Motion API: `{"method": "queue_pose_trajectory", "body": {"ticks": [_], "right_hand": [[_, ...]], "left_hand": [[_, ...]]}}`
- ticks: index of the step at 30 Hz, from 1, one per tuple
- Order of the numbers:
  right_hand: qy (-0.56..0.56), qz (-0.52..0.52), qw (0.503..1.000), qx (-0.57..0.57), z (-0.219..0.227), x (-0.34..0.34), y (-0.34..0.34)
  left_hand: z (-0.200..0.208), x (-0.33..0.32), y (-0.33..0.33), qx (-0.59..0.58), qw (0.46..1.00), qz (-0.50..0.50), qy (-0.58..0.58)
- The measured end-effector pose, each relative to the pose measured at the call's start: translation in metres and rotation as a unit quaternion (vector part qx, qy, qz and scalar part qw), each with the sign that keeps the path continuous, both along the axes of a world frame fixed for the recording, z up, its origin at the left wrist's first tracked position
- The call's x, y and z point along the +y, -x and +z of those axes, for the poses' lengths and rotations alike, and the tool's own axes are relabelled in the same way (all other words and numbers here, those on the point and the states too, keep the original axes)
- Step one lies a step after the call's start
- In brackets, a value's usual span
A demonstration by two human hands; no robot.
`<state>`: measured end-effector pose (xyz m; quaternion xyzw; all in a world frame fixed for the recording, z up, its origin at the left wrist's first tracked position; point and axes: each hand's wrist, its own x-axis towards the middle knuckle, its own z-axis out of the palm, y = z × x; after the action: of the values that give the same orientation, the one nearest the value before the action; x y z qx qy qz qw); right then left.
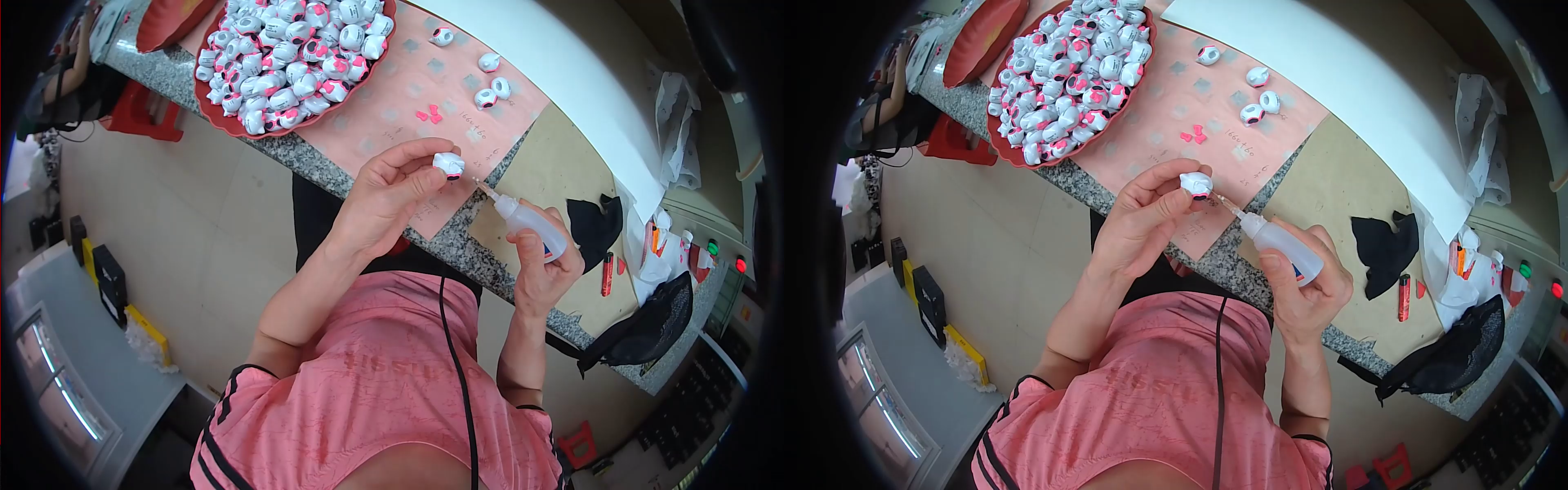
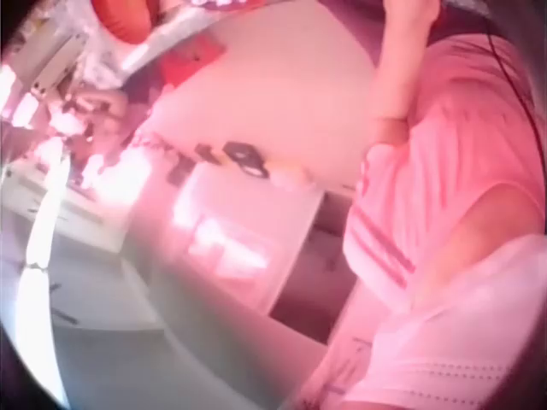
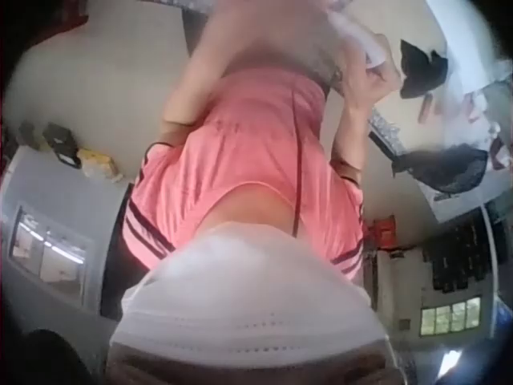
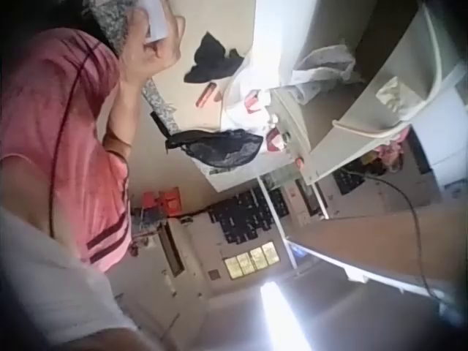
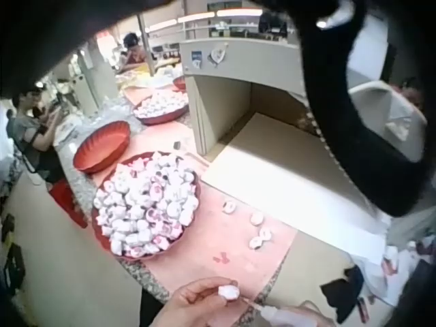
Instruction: Applying glue to small white plastic pieces and attaching them to red floral bases.
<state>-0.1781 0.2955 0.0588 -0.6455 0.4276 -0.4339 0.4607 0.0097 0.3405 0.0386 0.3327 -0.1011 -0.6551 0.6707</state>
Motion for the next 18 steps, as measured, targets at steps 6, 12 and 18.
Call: {"method": "queue_pose_trajectory", "body": {"ticks": [6,12,18], "right_hand": [[0.005,0.004,1.0,0.011,0.003,-0.002,0.0],[-0.018,0.0,1.0,-0.01,0.0,-0.002,0.002],[-0.086,-0.08,0.99,-0.084,-0.004,-0.018,0.011]], "left_hand": [[0.002,-0.002,0.001,0.009,1.0,-0.006,0.001],[-0.002,-0.002,0.0,0.011,1.0,-0.005,0.001],[-0.001,-0.001,0.001,0.003,1.0,-0.014,-0.001]]}}
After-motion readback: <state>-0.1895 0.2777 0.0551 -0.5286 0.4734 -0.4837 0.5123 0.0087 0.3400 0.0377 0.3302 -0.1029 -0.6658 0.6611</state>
